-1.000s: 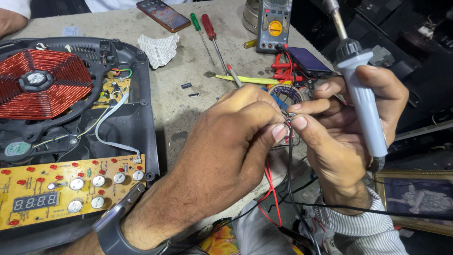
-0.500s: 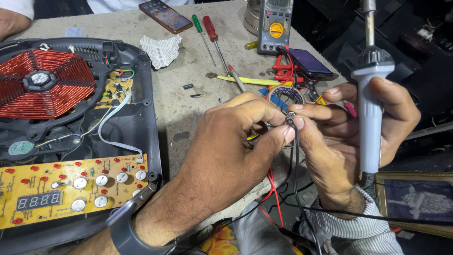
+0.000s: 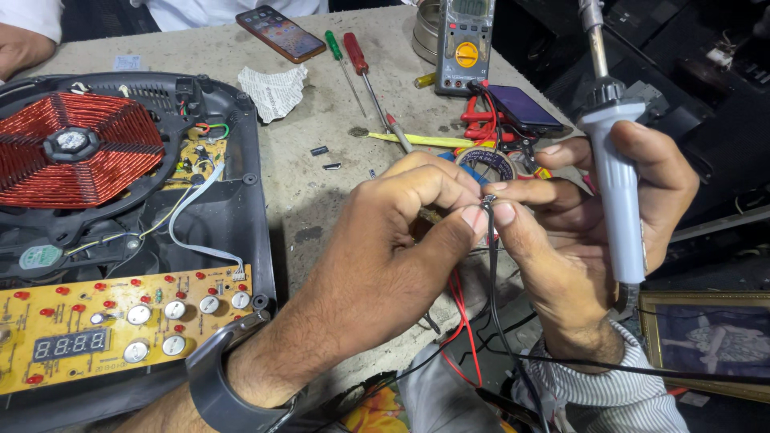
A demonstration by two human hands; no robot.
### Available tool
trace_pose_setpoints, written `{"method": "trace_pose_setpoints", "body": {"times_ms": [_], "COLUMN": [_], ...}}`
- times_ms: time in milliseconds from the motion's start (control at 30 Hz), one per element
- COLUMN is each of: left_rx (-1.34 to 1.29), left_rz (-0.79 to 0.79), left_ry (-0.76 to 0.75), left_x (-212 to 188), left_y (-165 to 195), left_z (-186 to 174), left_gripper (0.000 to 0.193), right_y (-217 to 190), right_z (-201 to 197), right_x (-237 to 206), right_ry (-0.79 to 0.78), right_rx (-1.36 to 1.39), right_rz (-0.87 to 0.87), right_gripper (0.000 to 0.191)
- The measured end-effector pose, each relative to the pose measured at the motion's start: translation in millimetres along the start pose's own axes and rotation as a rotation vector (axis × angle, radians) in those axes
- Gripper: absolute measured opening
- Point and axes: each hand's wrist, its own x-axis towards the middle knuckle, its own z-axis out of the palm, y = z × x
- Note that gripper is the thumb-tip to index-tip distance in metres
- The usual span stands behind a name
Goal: The person twists together the ends of black and red wires attached to a small electronic component, then uses a soldering iron to solder the twisted wire joint, holding the component and wires steady with the other hand.
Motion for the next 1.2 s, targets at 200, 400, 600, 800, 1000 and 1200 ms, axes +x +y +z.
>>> {"method": "trace_pose_setpoints", "body": {"times_ms": [200, 400, 600, 800, 1000, 1200], "left_rx": [-0.063, -0.124, -0.097, -0.205, -0.212, -0.049], "left_rz": [-0.063, -0.018, 0.026, 0.002, 0.008, 0.078], "left_ry": [0.014, 0.059, 0.118, 0.138, 0.124, 0.155], "left_x": [-3, -6, -8, -9, -3, -5], "left_y": [-7, -9, -13, -14, -16, -9], "left_z": [3, 2, 1, 2, 0, 0], "left_gripper": [0.008, 0.005, 0.005, 0.005, 0.007, 0.006], "right_y": [-5, -5, 0, 13, 18, 31], "right_z": [-1, -4, -18, -32, -55, -102], "right_x": [-4, -18, -27, -34, -64, -79], "right_ry": [0.012, 0.150, 0.145, 0.125, 0.224, 0.215], "right_rx": [-0.018, 0.097, 0.078, 0.087, 0.152, 0.230], "right_rz": [-0.037, -0.068, -0.086, -0.110, -0.202, -0.179], "right_gripper": [0.074, 0.068, 0.064, 0.057, 0.048, 0.047]}}
